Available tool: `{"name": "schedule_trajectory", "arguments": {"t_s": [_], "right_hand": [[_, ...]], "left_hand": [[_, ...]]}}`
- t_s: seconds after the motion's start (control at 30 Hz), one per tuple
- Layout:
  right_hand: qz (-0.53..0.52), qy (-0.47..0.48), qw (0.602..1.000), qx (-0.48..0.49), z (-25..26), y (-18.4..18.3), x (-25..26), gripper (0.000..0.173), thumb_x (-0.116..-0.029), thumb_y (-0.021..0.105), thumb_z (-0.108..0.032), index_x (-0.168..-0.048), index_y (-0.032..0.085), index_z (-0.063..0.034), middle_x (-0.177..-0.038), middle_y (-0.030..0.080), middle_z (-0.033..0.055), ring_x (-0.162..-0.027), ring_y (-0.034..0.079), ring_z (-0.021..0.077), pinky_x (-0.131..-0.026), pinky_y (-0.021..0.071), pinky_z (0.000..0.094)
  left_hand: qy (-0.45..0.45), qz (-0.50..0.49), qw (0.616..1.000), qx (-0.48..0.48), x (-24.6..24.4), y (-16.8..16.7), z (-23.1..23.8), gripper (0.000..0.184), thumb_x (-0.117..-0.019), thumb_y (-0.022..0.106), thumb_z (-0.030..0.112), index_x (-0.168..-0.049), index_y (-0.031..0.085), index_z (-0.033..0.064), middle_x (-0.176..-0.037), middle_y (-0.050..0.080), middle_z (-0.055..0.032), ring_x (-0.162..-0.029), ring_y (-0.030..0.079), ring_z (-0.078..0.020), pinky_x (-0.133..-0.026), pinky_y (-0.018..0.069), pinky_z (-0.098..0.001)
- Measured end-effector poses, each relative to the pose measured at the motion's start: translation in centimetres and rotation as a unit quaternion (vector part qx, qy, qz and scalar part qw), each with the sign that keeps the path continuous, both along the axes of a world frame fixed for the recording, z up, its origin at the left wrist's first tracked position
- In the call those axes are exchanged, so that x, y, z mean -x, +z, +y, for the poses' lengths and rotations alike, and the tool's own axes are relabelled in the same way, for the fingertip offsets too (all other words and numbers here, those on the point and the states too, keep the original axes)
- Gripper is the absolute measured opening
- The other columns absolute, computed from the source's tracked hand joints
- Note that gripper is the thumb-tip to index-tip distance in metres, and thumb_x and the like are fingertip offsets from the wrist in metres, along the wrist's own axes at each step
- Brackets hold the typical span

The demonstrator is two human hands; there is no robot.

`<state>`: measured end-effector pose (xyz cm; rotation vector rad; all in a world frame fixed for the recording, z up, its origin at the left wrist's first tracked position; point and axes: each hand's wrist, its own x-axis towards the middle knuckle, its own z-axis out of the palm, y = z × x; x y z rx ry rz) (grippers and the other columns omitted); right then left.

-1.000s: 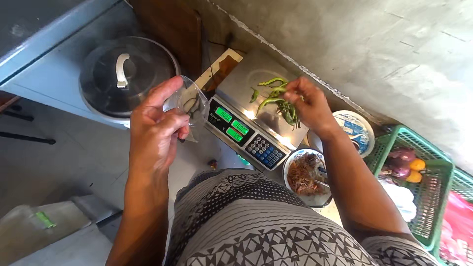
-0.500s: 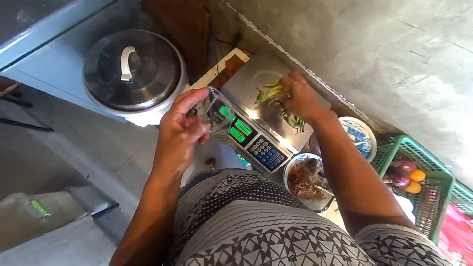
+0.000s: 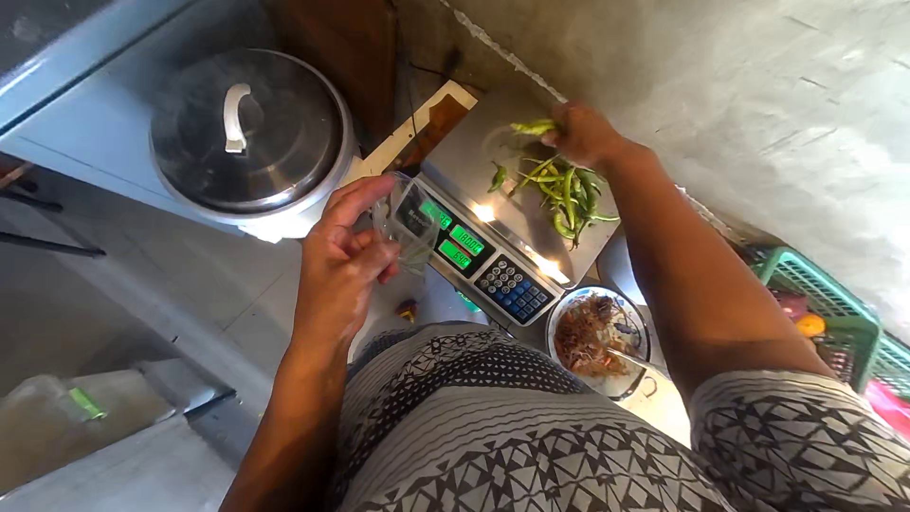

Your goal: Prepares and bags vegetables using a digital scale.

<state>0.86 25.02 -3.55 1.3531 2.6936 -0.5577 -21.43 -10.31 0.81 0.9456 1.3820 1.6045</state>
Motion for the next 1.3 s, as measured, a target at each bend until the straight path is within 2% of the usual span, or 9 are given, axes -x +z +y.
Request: {"name": "schedule_trajectory", "arguments": {"t_s": [0.13,0.3,0.37,0.47,0.63,0.8,0.93,1.1,1.3], "right_hand": [[0.174,-0.059,0.983,0.013,-0.2,3.0,-2.7,0.036,-0.1082,0.049,-0.015,-0.136,0.048,0.0073,-0.125,0.06,0.0275,-0.115,0.062,0.0355,-0.101,0.049,0.0524],[0.185,-0.159,0.965,0.093,-4.9,5.3,-6.0,0.026,-0.11,0.046,-0.023,-0.122,0.052,0.0001,-0.091,0.052,0.0101,-0.069,0.051,0.0152,-0.065,0.0483,0.0361],[0.112,-0.172,0.974,0.092,-7.0,4.5,-6.3,0.034,-0.1087,0.052,-0.03,-0.118,0.056,0.0019,-0.092,0.056,0.0171,-0.073,0.054,0.0262,-0.068,0.0486,0.0489],[0.01,-0.184,0.981,0.067,-9.2,2.8,-5.1,0.05,-0.0982,0.07,-0.038,-0.118,0.063,0.008,-0.109,0.064,0.035,-0.105,0.062,0.0536,-0.088,0.0454,0.0757],[0.094,-0.204,0.972,0.064,-8.9,2.2,-5.6,0.033,-0.0983,0.07,-0.027,-0.113,0.068,0.0022,-0.105,0.067,0.0278,-0.099,0.065,0.0444,-0.087,0.0487,0.0679],[0.248,-0.259,0.922,0.143,-7.6,4.7,-8.9,0.031,-0.1078,0.051,-0.029,-0.125,0.059,-0.0051,-0.095,0.062,0.0052,-0.07,0.057,0.0104,-0.064,0.0508,0.0308],[0.165,-0.279,0.929,0.18,-7.0,3.3,-9.8,0.03,-0.1097,0.049,-0.021,-0.13,0.051,0.0006,-0.092,0.058,0.0119,-0.068,0.06,0.017,-0.064,0.056,0.0364],[0.038,-0.242,0.961,0.125,-7.4,-0.2,-9.0,0.049,-0.0994,0.069,-0.037,-0.117,0.063,0.0079,-0.108,0.065,0.0328,-0.102,0.063,0.0487,-0.09,0.0464,0.0714],[0.119,-0.272,0.946,0.128,-7.6,2.5,-10.3,0.037,-0.1036,0.059,-0.029,-0.125,0.061,0.0011,-0.107,0.064,0.0243,-0.092,0.062,0.0357,-0.081,0.049,0.0605]], "left_hand": [[-0.003,-0.001,1.0,0.0,0.0,-0.3,-0.1,0.064,-0.085,0.055,-0.012,-0.144,0.057,0.0127,-0.145,0.052,-0.0034,-0.063,0.058,-0.0063,-0.054,0.0528,-0.0184],[-0.011,0.0,1.0,-0.006,-0.5,-0.1,0.4,0.064,-0.0839,0.057,-0.011,-0.143,0.058,0.0133,-0.143,0.053,-0.0024,-0.064,0.058,-0.0054,-0.054,0.0528,-0.0177],[-0.02,0.003,1.0,-0.006,-0.9,0.1,0.5,0.064,-0.0838,0.057,-0.01,-0.143,0.057,0.0136,-0.142,0.053,-0.0023,-0.063,0.058,-0.0049,-0.054,0.0531,-0.0173],[-0.031,0.008,0.999,-0.009,-1.4,0.4,1.1,0.066,-0.0823,0.054,-0.012,-0.143,0.057,0.0131,-0.142,0.053,-0.003,-0.061,0.056,-0.0054,-0.051,0.0513,-0.0174],[-0.051,0.007,0.998,-0.025,-2.0,1.1,2.1,0.064,-0.0837,0.054,-0.014,-0.143,0.057,0.011,-0.141,0.054,-0.0035,-0.062,0.057,-0.0051,-0.052,0.0519,-0.017],[-0.054,0.006,0.998,-0.02,-2.3,0.7,2.3,0.064,-0.0841,0.053,-0.013,-0.143,0.057,0.0113,-0.14,0.054,-0.0036,-0.062,0.057,-0.0053,-0.052,0.0521,-0.0173],[-0.05,0.003,0.999,-0.014,-2.8,0.8,2.4,0.064,-0.084,0.053,-0.012,-0.143,0.057,0.0124,-0.141,0.054,-0.003,-0.061,0.057,-0.0052,-0.052,0.0522,-0.0174],[-0.046,-0.004,0.998,-0.036,-2.7,1.3,2.9,0.063,-0.0836,0.053,-0.014,-0.141,0.059,0.0107,-0.141,0.054,-0.0038,-0.063,0.058,-0.005,-0.052,0.0524,-0.0174],[-0.04,-0.005,0.999,-0.031,-2.6,1.5,3.3,0.062,-0.0844,0.053,-0.015,-0.141,0.06,0.0108,-0.142,0.053,-0.0037,-0.064,0.058,-0.0055,-0.053,0.0524,-0.0177]]}}
